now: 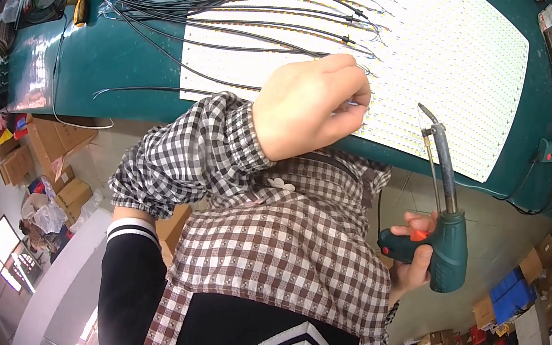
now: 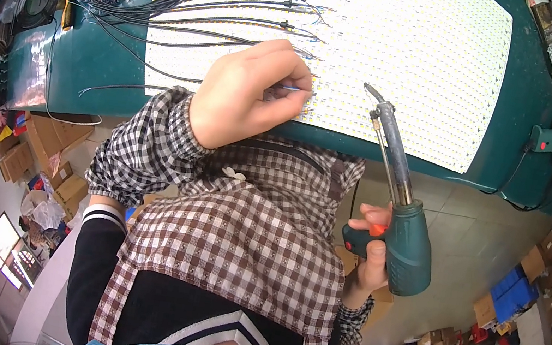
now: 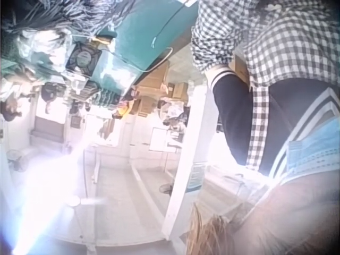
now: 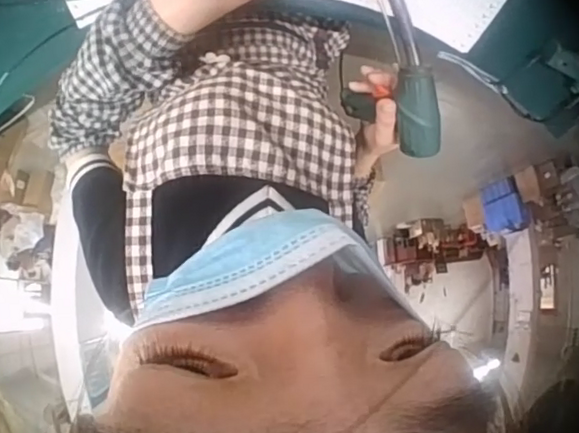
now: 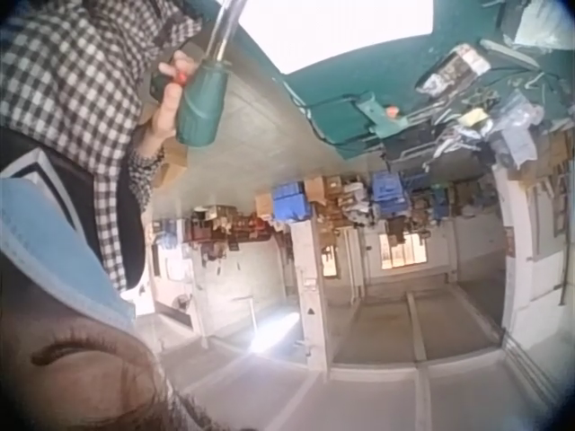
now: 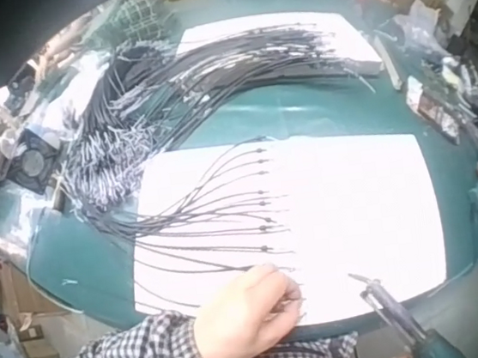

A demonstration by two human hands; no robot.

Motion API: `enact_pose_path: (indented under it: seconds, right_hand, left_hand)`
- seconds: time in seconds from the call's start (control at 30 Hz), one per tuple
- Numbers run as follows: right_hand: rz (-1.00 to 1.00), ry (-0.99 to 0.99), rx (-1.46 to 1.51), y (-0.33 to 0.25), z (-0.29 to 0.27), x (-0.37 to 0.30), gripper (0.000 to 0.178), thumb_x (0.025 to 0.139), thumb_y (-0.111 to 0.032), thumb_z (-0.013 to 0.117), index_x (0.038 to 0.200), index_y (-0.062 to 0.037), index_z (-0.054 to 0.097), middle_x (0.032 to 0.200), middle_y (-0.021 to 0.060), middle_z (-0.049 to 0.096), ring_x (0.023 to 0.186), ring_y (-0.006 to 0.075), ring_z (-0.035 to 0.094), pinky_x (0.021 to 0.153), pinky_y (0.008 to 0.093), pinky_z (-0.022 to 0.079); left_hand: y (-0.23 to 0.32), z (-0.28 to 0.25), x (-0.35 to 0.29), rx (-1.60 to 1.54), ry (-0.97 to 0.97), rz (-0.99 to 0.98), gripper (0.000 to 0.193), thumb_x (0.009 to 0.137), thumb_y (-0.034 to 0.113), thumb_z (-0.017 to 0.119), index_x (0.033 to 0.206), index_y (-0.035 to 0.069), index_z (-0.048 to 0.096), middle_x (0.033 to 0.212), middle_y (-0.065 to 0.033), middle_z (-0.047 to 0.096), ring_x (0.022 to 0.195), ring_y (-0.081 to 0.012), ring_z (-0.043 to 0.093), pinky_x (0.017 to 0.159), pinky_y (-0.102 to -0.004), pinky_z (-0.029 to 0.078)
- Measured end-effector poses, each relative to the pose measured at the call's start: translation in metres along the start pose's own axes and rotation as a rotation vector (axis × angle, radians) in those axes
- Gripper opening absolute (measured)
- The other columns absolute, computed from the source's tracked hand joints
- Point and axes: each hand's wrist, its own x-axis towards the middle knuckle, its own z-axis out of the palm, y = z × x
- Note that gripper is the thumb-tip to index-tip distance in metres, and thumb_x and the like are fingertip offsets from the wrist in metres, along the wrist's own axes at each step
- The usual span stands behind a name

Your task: The person aligns wires onto an LED board and solders them using a soldering gun, moves the board aside, and solders wires onto another LED board.

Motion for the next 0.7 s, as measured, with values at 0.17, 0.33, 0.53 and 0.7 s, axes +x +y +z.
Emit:
enact_pose_path:
  seconds: [0.17,0.33,0.53,0.7]
  right_hand:
    - [-0.032,-0.169,-0.026,-0.011,0.002,0.000,0.053,0.084,-0.030,0.053,0.114,0.0127,0.041,0.090,0.0161,0.056,0.076,0.0244,0.059,0.072,0.0342,0.049]
    - [0.051,-0.137,-0.012,-0.018,0.008,-0.007,0.045,0.081,-0.029,0.058,0.101,0.0111,0.049,0.089,0.0183,0.058,0.073,0.0236,0.059,0.070,0.0349,0.049]
    - [0.016,-0.366,-0.079,-0.016,0.004,-0.005,0.047,0.089,-0.020,0.046,0.118,0.0145,0.034,0.089,0.0148,0.053,0.081,0.0226,0.056,0.071,0.0342,0.051]
    - [0.032,-0.299,-0.022,-0.009,0.008,-0.008,0.049,0.086,-0.022,0.050,0.115,0.0148,0.037,0.084,0.0137,0.052,0.076,0.0211,0.056,0.069,0.0352,0.052]
  left_hand:
    - [0.002,0.004,0.000,-0.008,0.024,-0.017,0.008,0.070,0.004,0.061,0.075,0.004,0.055,0.070,-0.0063,0.051,0.058,-0.0173,0.054,0.053,-0.0265,0.045]
    - [0.001,0.005,0.001,-0.040,0.029,-0.023,0.008,0.069,0.003,0.060,0.074,0.004,0.055,0.069,-0.0069,0.051,0.057,-0.0179,0.053,0.052,-0.0275,0.044]
    - [0.002,0.006,0.002,-0.054,0.036,-0.037,0.008,0.067,0.003,0.060,0.072,0.003,0.054,0.068,-0.0073,0.050,0.056,-0.0183,0.052,0.052,-0.0276,0.043]
    - [0.002,0.007,0.003,-0.038,0.049,-0.032,0.008,0.067,0.002,0.060,0.072,0.004,0.053,0.067,-0.0075,0.050,0.056,-0.0188,0.052,0.051,-0.0279,0.043]
